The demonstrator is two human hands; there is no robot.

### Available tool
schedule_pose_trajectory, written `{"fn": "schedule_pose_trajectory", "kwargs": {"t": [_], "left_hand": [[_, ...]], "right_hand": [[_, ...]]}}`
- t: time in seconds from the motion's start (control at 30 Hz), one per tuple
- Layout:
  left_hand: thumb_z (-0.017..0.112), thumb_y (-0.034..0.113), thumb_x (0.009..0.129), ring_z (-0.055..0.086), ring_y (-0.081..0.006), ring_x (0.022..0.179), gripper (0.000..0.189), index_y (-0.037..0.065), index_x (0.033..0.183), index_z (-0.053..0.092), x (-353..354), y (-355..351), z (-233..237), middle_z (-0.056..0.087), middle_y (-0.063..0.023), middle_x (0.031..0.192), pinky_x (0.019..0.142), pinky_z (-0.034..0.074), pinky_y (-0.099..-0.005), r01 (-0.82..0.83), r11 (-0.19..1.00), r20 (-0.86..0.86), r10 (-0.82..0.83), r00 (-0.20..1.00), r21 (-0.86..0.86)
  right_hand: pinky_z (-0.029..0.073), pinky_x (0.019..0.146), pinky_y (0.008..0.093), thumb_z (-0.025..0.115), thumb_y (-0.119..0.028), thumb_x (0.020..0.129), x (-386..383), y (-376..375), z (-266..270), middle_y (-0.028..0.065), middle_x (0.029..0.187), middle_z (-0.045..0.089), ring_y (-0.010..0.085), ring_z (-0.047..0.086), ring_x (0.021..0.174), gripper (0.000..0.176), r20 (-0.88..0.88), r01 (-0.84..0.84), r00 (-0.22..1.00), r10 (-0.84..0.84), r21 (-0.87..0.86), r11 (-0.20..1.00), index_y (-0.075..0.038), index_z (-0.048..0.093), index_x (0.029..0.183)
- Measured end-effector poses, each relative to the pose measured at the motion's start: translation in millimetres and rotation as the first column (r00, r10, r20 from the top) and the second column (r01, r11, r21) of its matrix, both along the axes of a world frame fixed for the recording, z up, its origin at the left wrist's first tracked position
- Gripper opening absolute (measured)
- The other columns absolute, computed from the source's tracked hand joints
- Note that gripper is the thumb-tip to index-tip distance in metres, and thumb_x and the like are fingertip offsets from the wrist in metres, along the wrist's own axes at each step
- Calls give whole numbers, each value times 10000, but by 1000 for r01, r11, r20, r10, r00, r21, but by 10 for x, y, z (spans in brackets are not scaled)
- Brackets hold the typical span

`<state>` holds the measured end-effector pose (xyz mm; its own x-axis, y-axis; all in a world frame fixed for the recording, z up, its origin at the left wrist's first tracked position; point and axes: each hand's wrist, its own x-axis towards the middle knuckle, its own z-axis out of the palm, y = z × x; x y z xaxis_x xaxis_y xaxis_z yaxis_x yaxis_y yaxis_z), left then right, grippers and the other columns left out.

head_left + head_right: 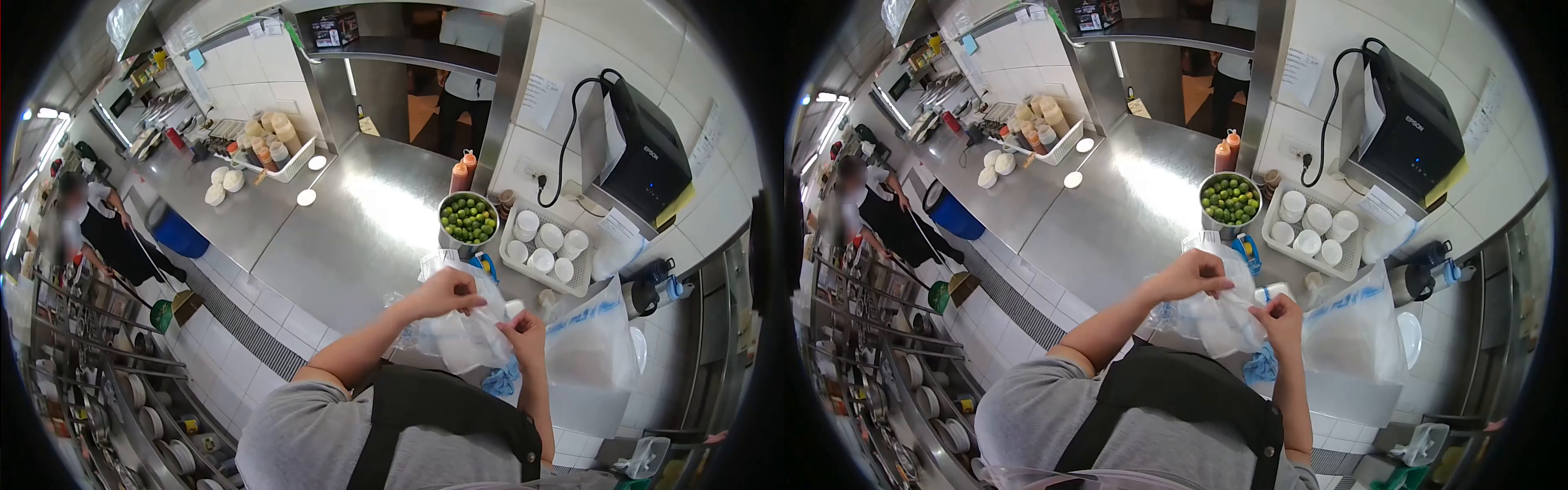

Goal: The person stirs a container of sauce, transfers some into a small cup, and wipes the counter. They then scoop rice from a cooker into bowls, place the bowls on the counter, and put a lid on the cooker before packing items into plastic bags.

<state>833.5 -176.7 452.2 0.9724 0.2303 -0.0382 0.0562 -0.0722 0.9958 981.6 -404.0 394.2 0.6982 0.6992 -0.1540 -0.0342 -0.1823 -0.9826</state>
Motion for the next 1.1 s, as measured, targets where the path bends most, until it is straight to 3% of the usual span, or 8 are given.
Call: {"fn": "schedule_pose_trajectory", "kwargs": {"t": [0.1, 0.23, 0.3, 0.5, 0.7, 0.83, 1.0, 1.1], "left_hand": [[748, 232, 963, 645, -82, 628, 298, 25, 779, 638, -16, 168, 189, 688, -41, 712, 576, 515, -245, -144, 980, 26, 149, 989, -138], [736, 153, 936, 645, -127, 604, 254, -15, 799, 604, 150, -51, 92, 643, -71, 652, 558, 506, -316, -281, 873, 147, 241, 959, 398], [724, 110, 918, 649, -145, 605, 223, -29, 816, 582, 212, -278, 80, 624, -96, 648, 560, 500, -342, -251, 919, 154, 213, 965, 303], [650, 110, 988, 641, -144, 536, 226, 3, 830, 528, 210, -403, 170, 628, -87, 659, 492, 500, -309, -285, 958, 59, 283, 957, 19], [627, 125, 1009, 636, -117, 531, 244, 13, 829, 507, 125, -325, 134, 615, -64, 673, 467, 504, -284, -214, 970, 47, 210, 976, 113], [628, 139, 1009, 652, -112, 575, 233, 13, 846, 518, 92, -102, 143, 625, -61, 708, 497, 516, -284, -163, 985, 6, 163, 987, -57], [604, 337, 1028, 728, -197, 832, 360, -14, 1036, 680, -34, 1400, 280, 751, -112, 898, 805, 564, -341, -215, 859, -26, 256, 966, 464], [606, 362, 1017, 727, -156, 813, 337, 38, 1016, 701, -131, 3064, 302, 759, -71, 919, 706, 573, -303, -368, 874, 14, 384, 923, 318]], "right_hand": [[514, 757, 266, 829, 7, 719, 139, -143, 5, 53, 946, 657, 108, 615, 826, 339, 217, -25, 972, 87, -271, 962, -51, 593, 955], [482, 976, 377, 826, -32, 699, -331, 56, 790, 117, 1243, 567, 231, 572, 1156, 578, 400, -96, 917, -4, 231, 968, -54, 566, 1214], [434, 1072, 406, 754, -18, 739, -420, 120, 955, 139, 1337, 513, 268, 518, 1266, 587, 576, -207, 817, -9, 308, 929, -44, 538, 1284], [420, 1101, 441, 568, -113, 798, -350, -51, 1072, 192, 1302, 584, 306, 553, 1268, 507, 414, -410, 812, 412, -97, 907, -8, 532, 1292], [459, 1053, 457, 689, -376, 880, -615, 52, 1040, 220, 1322, 621, 405, 630, 1173, 638, 408, -358, 880, 242, 238, 903, -4, 504, 1364], [551, 840, 412, 792, -199, 844, -754, 228, 965, 192, 1064, 707, 333, 710, 975, 576, 371, -166, 890, 264, -276, 947, -25, 538, 1330], [553, 711, 357, 721, -5, 850, -716, 229, 769, 168, 876, 720, 266, 728, 787, 173, 435, -189, 859, 269, -219, 957, 31, 683, 1015], [537, 693, 329, 710, 3, 832, -727, 196, 634, 152, 832, 713, 222, 713, 741, 119, 479, 5, 870, 113, -239, 971, 46, 683, 939]]}}
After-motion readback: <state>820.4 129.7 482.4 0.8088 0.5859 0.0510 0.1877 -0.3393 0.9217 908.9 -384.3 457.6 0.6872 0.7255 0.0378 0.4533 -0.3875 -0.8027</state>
